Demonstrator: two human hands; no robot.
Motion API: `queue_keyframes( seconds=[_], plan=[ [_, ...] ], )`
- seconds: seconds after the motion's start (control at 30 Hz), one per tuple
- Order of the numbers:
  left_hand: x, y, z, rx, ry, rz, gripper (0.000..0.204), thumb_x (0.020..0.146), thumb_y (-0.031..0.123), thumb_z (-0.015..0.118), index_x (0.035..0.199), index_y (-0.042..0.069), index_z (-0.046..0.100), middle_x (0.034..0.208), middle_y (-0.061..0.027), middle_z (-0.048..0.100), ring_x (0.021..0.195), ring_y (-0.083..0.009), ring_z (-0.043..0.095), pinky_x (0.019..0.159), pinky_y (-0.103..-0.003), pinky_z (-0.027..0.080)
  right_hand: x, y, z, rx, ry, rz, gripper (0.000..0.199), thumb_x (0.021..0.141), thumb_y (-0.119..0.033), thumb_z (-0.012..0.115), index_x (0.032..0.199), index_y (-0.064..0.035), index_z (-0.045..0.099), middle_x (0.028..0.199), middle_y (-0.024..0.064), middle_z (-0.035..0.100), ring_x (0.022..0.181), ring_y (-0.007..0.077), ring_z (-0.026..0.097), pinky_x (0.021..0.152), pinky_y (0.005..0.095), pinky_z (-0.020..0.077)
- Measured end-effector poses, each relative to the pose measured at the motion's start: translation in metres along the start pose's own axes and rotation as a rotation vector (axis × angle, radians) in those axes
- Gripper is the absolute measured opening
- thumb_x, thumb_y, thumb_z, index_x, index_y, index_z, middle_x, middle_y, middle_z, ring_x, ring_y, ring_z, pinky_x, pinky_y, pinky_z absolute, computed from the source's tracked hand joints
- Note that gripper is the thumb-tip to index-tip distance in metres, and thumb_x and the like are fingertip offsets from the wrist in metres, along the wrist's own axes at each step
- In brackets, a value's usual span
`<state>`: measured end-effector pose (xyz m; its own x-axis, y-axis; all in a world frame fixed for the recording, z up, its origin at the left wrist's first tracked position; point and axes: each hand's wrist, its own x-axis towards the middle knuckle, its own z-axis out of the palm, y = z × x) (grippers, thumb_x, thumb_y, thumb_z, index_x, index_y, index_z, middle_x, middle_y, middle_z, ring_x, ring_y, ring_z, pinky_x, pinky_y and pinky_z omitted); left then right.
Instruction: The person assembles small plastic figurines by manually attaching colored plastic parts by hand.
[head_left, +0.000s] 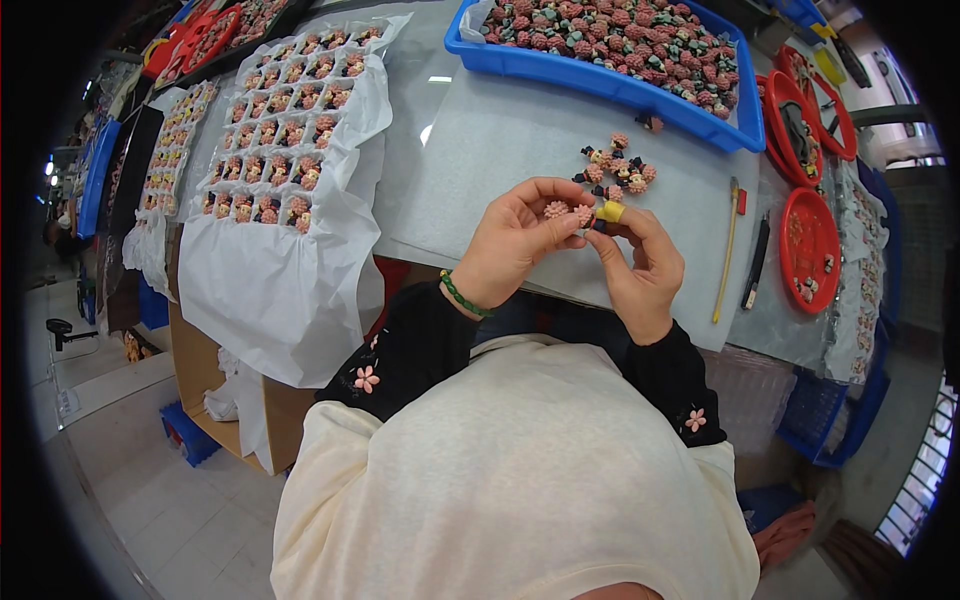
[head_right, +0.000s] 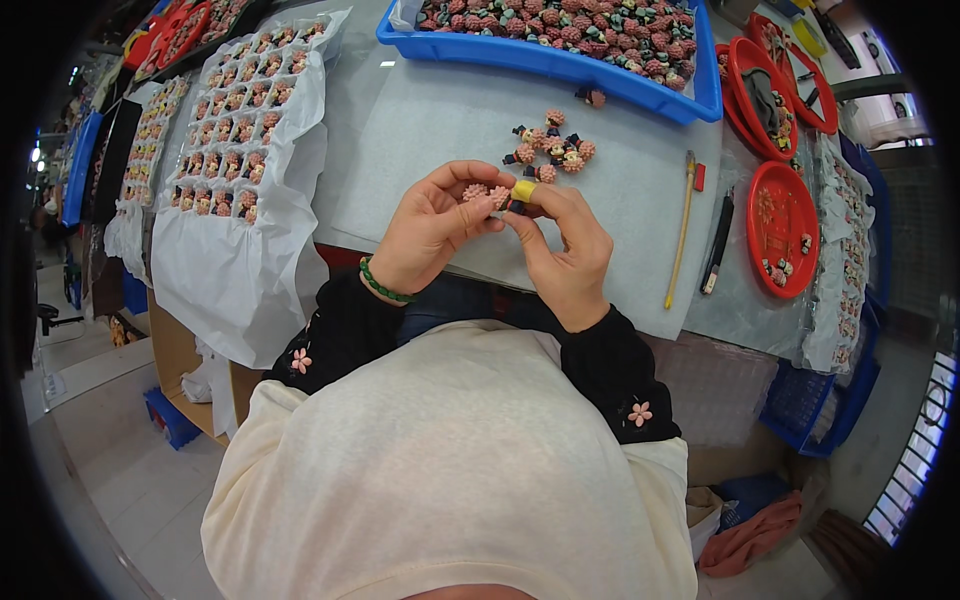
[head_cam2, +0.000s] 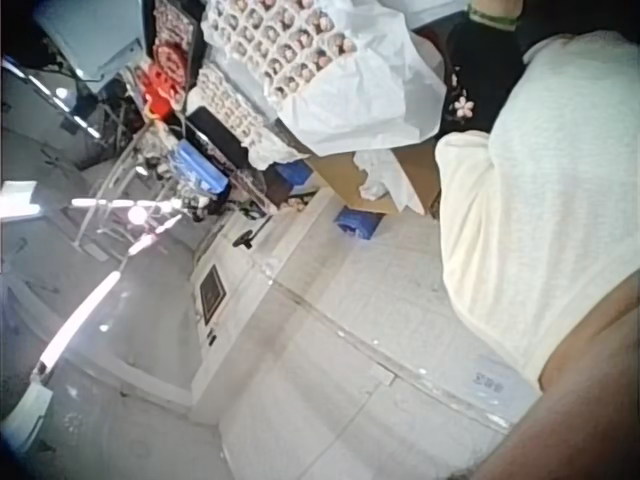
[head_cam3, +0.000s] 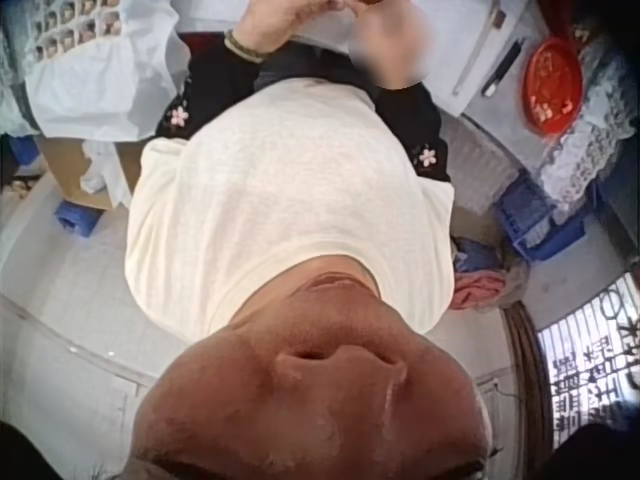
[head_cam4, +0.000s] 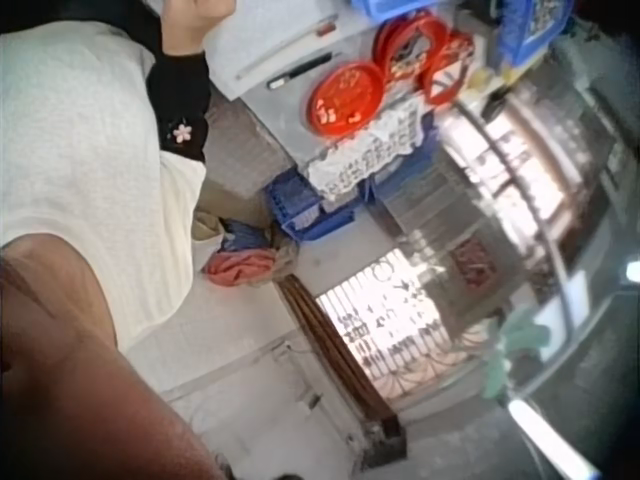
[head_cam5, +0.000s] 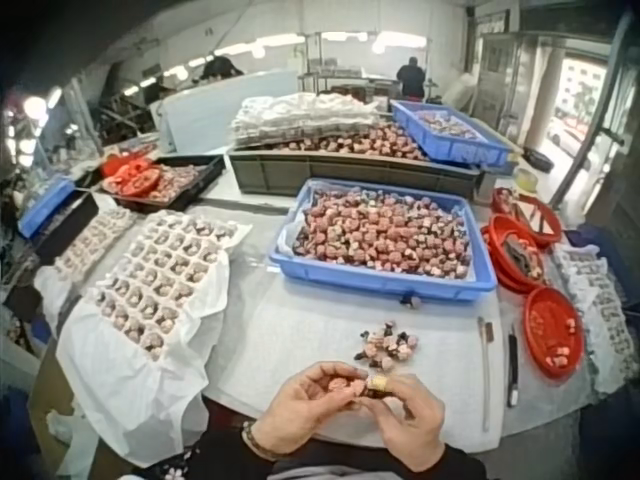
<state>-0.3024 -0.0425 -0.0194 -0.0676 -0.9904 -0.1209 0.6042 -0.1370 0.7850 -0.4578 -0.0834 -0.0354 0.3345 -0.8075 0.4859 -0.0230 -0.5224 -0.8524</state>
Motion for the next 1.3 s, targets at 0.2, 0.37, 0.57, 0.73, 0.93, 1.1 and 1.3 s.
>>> queue_keyframes(
  seconds=[0.2, 0.37, 0.57, 0.73, 0.93, 1.1, 1.3],
  plan=[
    [-0.001, 0.008, 0.001, -0.074, 0.069, -0.055, 0.028, 0.089, 0.008, 0.046, 0.116, -0.001, 0.044, 0.113, -0.0106, 0.051, 0.098, -0.0153, 0.053, 0.084, -0.029, 0.047, 0.006, 0.002, -0.008, 0.009, -0.040, 0.030, 0.035, 0.072, 0.008, 0.065, 0.104, 0.0040, 0.053, 0.096, 0.0092, 0.058, 0.083, 0.0142, 0.056, 0.075, 0.0252, 0.0466],
    [-0.001, 0.005, 0.004, 0.091, 0.100, -0.082, 0.029, 0.088, 0.013, 0.050, 0.114, -0.001, 0.048, 0.104, -0.0070, 0.055, 0.092, -0.0117, 0.054, 0.078, -0.027, 0.047, 0.000, 0.005, -0.003, 0.172, 0.022, 0.178, 0.037, 0.072, 0.007, 0.064, 0.107, 0.0034, 0.052, 0.099, 0.0092, 0.057, 0.085, 0.0143, 0.056, 0.077, 0.0253, 0.0463],
    [0.001, -0.003, 0.013, 0.287, 0.122, 0.008, 0.025, 0.083, 0.012, 0.059, 0.104, -0.001, 0.056, 0.089, -0.0029, 0.059, 0.079, -0.0072, 0.053, 0.065, -0.021, 0.044, 0.002, -0.004, -0.005, 0.400, 0.021, 0.291, 0.032, 0.078, 0.002, 0.062, 0.108, 0.0039, 0.051, 0.098, 0.0092, 0.056, 0.087, 0.0133, 0.055, 0.078, 0.0251, 0.0455],
    [0.002, -0.014, 0.023, 0.317, 0.159, 0.138, 0.023, 0.081, 0.007, 0.061, 0.102, -0.002, 0.056, 0.083, -0.0020, 0.058, 0.074, -0.0071, 0.053, 0.063, -0.020, 0.045, -0.002, 0.002, -0.003, 0.359, 0.059, 0.297, 0.026, 0.081, 0.002, 0.057, 0.107, 0.0031, 0.051, 0.100, 0.0074, 0.055, 0.089, 0.0125, 0.054, 0.078, 0.0240, 0.0443],
    [0.003, -0.013, 0.018, 0.266, 0.204, 0.151, 0.020, 0.080, 0.008, 0.061, 0.098, -0.001, 0.057, 0.083, -0.0030, 0.060, 0.073, -0.0062, 0.054, 0.061, -0.019, 0.044, -0.004, 0.002, 0.005, 0.381, 0.065, 0.243, 0.028, 0.080, 0.007, 0.054, 0.108, 0.0026, 0.050, 0.104, 0.0070, 0.052, 0.092, 0.0120, 0.052, 0.079, 0.0237, 0.0446],
    [0.003, -0.011, 0.015, 0.240, 0.193, 0.132, 0.023, 0.081, 0.007, 0.060, 0.101, -0.002, 0.057, 0.083, -0.0028, 0.060, 0.073, -0.0061, 0.054, 0.061, -0.019, 0.045, -0.003, 0.002, -0.001, 0.325, 0.076, 0.260, 0.032, 0.078, 0.010, 0.055, 0.109, 0.0026, 0.050, 0.103, 0.0067, 0.052, 0.090, 0.0119, 0.052, 0.079, 0.0238, 0.0459],
    [0.002, -0.012, 0.014, 0.204, 0.191, 0.139, 0.025, 0.080, 0.003, 0.059, 0.104, -0.002, 0.056, 0.084, -0.0027, 0.060, 0.074, -0.0064, 0.054, 0.065, -0.020, 0.045, -0.003, 0.000, -0.005, 0.304, 0.089, 0.324, 0.027, 0.081, 0.003, 0.055, 0.108, 0.0027, 0.051, 0.099, 0.0065, 0.054, 0.084, 0.0111, 0.054, 0.075, 0.0239, 0.0471]
  ],
)
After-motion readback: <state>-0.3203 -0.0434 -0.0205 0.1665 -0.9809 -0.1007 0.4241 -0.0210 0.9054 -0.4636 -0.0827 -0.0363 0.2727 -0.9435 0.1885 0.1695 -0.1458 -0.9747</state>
